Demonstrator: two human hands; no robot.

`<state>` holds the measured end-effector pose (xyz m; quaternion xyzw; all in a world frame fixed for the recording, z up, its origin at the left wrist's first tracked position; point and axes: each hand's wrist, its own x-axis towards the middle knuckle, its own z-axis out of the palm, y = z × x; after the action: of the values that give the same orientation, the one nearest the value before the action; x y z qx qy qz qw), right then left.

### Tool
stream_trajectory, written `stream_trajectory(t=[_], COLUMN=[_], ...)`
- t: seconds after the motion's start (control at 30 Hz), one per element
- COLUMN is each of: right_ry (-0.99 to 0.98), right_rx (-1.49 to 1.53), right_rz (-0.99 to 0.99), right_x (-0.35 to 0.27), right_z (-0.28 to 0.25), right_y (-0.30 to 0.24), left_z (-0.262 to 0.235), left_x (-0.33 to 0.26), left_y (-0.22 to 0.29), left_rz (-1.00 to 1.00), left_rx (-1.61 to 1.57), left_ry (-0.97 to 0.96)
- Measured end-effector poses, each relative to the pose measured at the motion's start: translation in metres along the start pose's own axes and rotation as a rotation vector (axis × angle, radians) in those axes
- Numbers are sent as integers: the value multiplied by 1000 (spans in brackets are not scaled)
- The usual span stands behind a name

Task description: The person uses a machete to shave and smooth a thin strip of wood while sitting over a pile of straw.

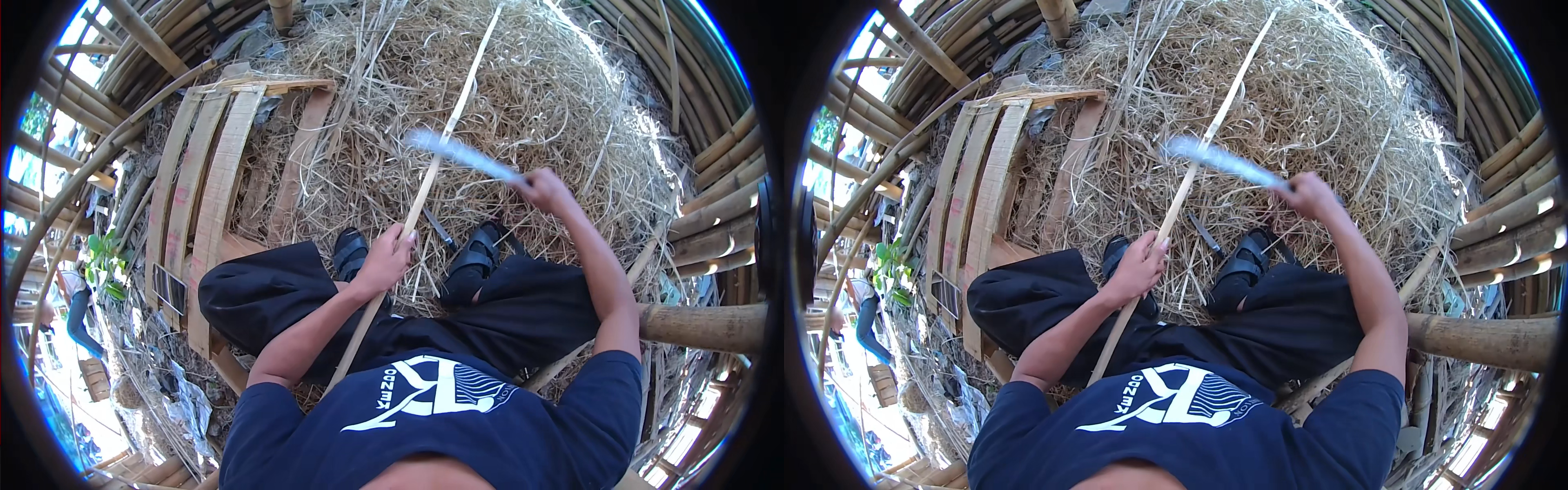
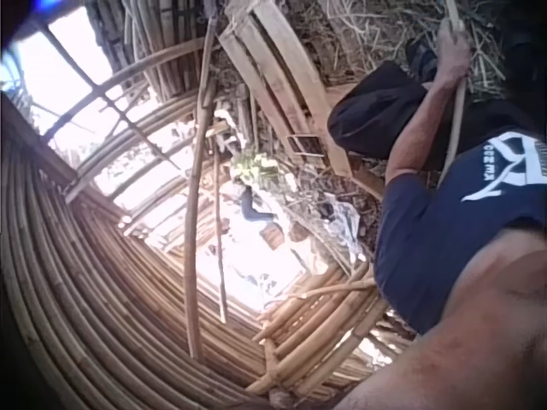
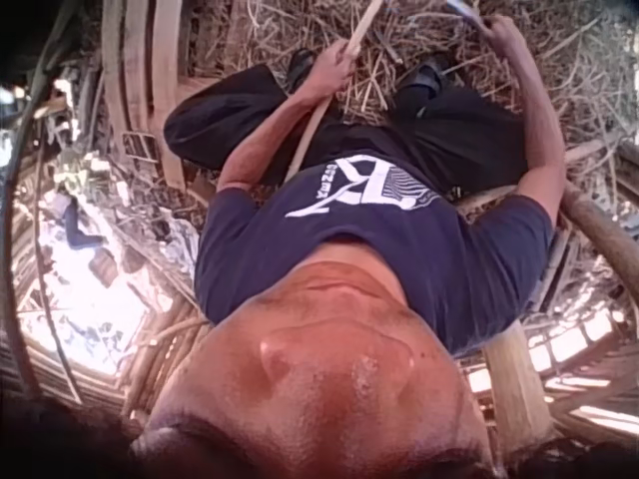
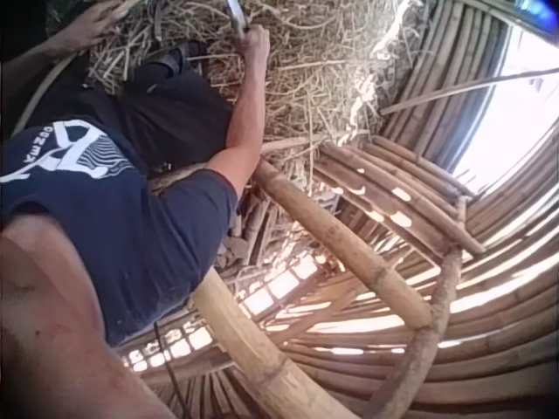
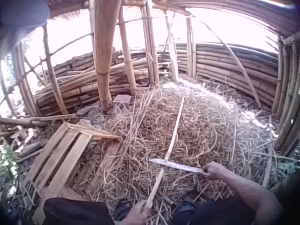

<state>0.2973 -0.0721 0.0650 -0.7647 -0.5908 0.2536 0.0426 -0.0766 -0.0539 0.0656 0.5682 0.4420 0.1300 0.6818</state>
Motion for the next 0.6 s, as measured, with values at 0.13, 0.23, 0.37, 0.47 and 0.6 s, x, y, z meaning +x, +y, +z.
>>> stream_trajectory(t=[0.13, 0.23, 0.37, 0.47, 0.6], right_ry=[194, 23, -96, -159, -166], right_rx=[112, 77, 148, 24, -61], right_rz=[222, 193, 15, -141, -302], right_x=[-1, -18, -25, -36, -39], right_z=[-22, -16, 13, 16, 27], right_y=[29, -1, -37, -64, -66], left_z=[-1, -5, -7, -9, -18], left_x=[3, 4, 9, 7, 12], left_y=[10, 15, 6, 18, 11], left_rz=[-21, -31, -16, -101, -213], left_rx=[-89, -173, -105, -187, -278], left_ry=[-39, -61, -37, -7, -78])
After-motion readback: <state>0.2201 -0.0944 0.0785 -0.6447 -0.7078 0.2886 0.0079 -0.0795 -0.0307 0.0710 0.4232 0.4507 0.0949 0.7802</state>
